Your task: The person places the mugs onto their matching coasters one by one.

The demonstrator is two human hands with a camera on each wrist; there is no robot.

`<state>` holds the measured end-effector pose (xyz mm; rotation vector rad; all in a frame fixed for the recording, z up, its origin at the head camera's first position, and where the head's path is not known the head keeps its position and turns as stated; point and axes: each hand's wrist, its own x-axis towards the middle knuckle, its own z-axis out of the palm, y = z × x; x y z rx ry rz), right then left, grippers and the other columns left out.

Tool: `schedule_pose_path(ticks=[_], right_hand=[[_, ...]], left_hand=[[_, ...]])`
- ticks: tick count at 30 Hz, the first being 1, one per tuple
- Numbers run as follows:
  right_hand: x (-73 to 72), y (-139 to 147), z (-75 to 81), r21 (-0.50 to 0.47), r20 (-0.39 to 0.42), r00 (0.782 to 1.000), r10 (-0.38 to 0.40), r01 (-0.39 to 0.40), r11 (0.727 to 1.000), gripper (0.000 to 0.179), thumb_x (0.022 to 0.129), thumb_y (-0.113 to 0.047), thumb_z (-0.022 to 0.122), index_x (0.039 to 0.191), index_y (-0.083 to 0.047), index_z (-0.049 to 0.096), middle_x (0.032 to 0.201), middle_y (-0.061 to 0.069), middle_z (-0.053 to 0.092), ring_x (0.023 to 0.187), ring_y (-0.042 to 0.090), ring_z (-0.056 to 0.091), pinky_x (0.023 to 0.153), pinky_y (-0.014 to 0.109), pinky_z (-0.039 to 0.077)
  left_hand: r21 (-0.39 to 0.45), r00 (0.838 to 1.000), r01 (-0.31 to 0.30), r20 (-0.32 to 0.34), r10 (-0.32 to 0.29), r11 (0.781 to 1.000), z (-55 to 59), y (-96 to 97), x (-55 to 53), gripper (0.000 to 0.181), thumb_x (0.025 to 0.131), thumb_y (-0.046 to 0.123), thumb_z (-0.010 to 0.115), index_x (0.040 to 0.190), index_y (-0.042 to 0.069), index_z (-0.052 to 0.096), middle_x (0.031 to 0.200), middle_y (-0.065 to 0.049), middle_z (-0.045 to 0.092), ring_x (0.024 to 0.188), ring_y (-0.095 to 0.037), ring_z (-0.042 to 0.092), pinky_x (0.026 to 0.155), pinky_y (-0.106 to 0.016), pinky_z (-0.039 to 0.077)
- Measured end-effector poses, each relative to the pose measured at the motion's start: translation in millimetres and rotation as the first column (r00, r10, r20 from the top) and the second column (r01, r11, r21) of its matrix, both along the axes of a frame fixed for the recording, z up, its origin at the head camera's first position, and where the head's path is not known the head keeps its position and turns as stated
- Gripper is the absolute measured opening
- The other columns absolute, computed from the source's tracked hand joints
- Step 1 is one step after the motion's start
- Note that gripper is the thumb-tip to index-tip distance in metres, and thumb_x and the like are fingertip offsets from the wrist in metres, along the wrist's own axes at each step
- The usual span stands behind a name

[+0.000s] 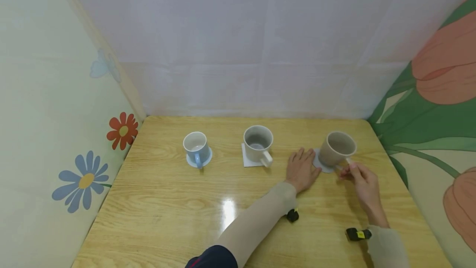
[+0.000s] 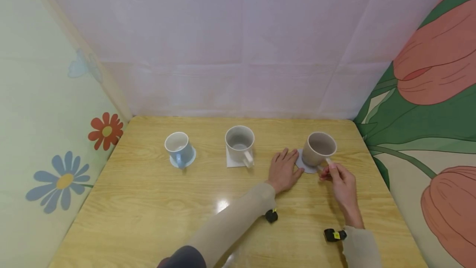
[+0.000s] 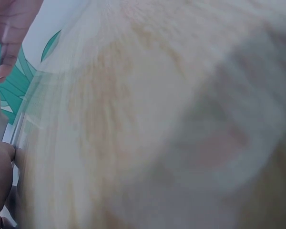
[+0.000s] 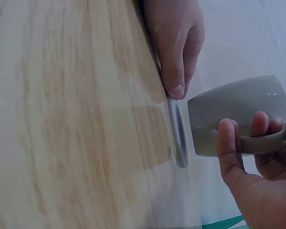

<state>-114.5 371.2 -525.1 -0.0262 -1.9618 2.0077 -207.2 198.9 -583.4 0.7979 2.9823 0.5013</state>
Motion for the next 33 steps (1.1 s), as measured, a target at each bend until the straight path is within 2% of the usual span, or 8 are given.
schedule_pose_path(ticks=[7,17,25,33], right_hand=[[-1.1,0.3,-1.5,-0.006,-0.015,1.0,0.012,-0.012,1.0,0.038,0.112,-0.008,0.052,0.098,0.027,0.056,0.087,0.002,0.075,0.078,0.009,0.074,0.073,0.02,0.064],[-1.6,-0.9,-3.2,-0.038,-0.038,0.999,0.028,-0.029,0.999,0.035,0.111,-0.004,0.052,0.096,0.026,0.057,0.086,0.005,0.076,0.077,0.01,0.075,0.072,0.021,0.064],[-1.4,-1.6,-4.5,-0.003,-0.036,0.999,0.035,-0.035,0.999,0.038,0.112,-0.006,0.051,0.099,0.03,0.052,0.086,0.004,0.076,0.078,0.009,0.075,0.073,0.021,0.064],[-2.0,-0.8,-6.0,0.014,-0.033,0.999,0.041,-0.04,0.999,0.039,0.112,-0.006,0.051,0.099,0.03,0.053,0.087,0.004,0.076,0.078,0.01,0.075,0.073,0.02,0.064]], left_hand=[[-0.003,1.0,0.003,0.005,-0.003,1.0,-1.8,0.8,-0.2,0.065,0.111,0.059,0.044,0.167,0.028,0.037,0.174,0.014,0.032,0.165,-0.014,0.021,0.136,-0.036,0.016],[-0.013,1.0,0.004,-0.011,-0.004,1.0,0.6,-0.2,1.2,0.064,0.111,0.059,0.044,0.167,0.028,0.038,0.173,0.014,0.033,0.164,-0.014,0.023,0.135,-0.035,0.019],[-0.022,1.0,0.001,-0.026,-0.002,1.0,-1.1,0.7,0.3,0.064,0.111,0.06,0.043,0.166,0.028,0.04,0.173,0.015,0.035,0.164,-0.014,0.024,0.134,-0.034,0.02],[-0.027,1.0,0.0,-0.007,0.0,1.0,-0.7,0.8,0.5,0.065,0.111,0.06,0.043,0.167,0.028,0.037,0.174,0.015,0.033,0.165,-0.014,0.022,0.135,-0.035,0.018]])
